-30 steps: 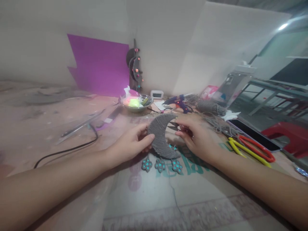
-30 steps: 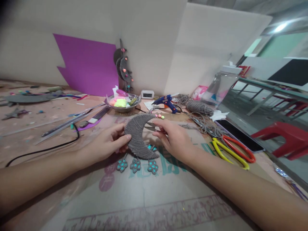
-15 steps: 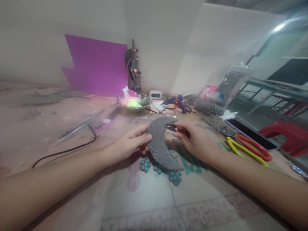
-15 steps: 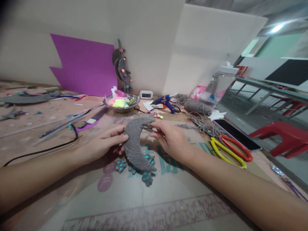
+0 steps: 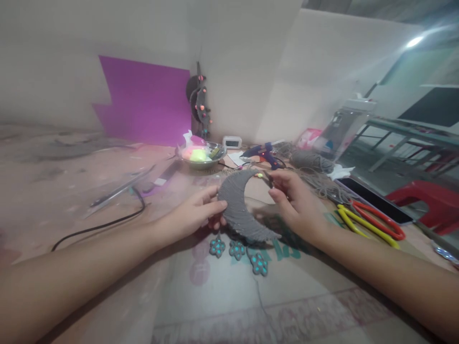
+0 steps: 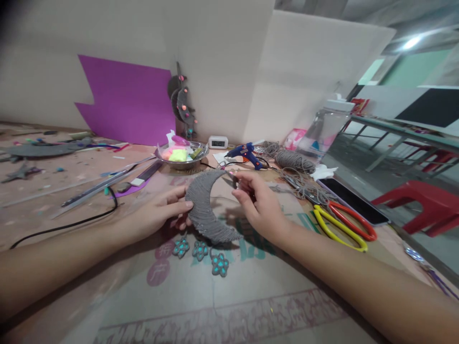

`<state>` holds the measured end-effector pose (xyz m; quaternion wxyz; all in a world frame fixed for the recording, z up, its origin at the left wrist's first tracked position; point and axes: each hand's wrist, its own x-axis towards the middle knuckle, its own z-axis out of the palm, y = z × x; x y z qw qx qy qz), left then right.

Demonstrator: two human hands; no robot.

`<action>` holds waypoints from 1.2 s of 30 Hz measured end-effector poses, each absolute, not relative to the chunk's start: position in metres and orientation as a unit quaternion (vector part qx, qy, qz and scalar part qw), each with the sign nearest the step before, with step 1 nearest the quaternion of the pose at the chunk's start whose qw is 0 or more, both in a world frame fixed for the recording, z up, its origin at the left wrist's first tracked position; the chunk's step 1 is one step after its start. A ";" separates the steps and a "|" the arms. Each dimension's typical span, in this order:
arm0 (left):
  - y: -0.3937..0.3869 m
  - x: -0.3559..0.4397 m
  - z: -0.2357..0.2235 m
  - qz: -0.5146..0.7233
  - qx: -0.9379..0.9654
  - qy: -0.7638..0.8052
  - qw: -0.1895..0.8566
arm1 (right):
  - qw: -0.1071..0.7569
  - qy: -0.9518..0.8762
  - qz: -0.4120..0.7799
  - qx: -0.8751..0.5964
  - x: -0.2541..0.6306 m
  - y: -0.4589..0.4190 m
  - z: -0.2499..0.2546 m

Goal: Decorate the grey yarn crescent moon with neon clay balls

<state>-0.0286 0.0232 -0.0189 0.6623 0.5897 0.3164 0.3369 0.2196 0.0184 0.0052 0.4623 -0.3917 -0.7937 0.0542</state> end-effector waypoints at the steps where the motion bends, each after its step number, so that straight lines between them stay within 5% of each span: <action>1: 0.023 -0.028 -0.018 0.327 0.606 0.322 0.650 | 0.475 -0.777 0.100 -0.401 0.218 0.019 0.008; 5: 0.019 -0.026 -0.015 0.282 0.663 0.326 0.612 | 0.467 -0.724 0.246 -0.443 0.208 0.019 0.018; 12: 0.013 -0.023 -0.013 0.296 0.694 0.307 0.580 | 0.417 -0.727 0.286 -0.464 0.197 0.013 0.014; 18: 0.017 -0.024 -0.016 0.351 0.677 0.340 0.551 | 0.412 -0.807 0.189 -0.378 0.210 0.017 0.005; 23: 0.022 -0.027 -0.017 0.399 0.694 0.355 0.483 | 0.322 -0.891 0.062 -0.313 0.222 0.018 0.006; 36: 0.023 -0.028 -0.015 0.420 0.703 0.331 0.469 | 0.241 -0.933 0.022 -0.265 0.219 0.017 0.002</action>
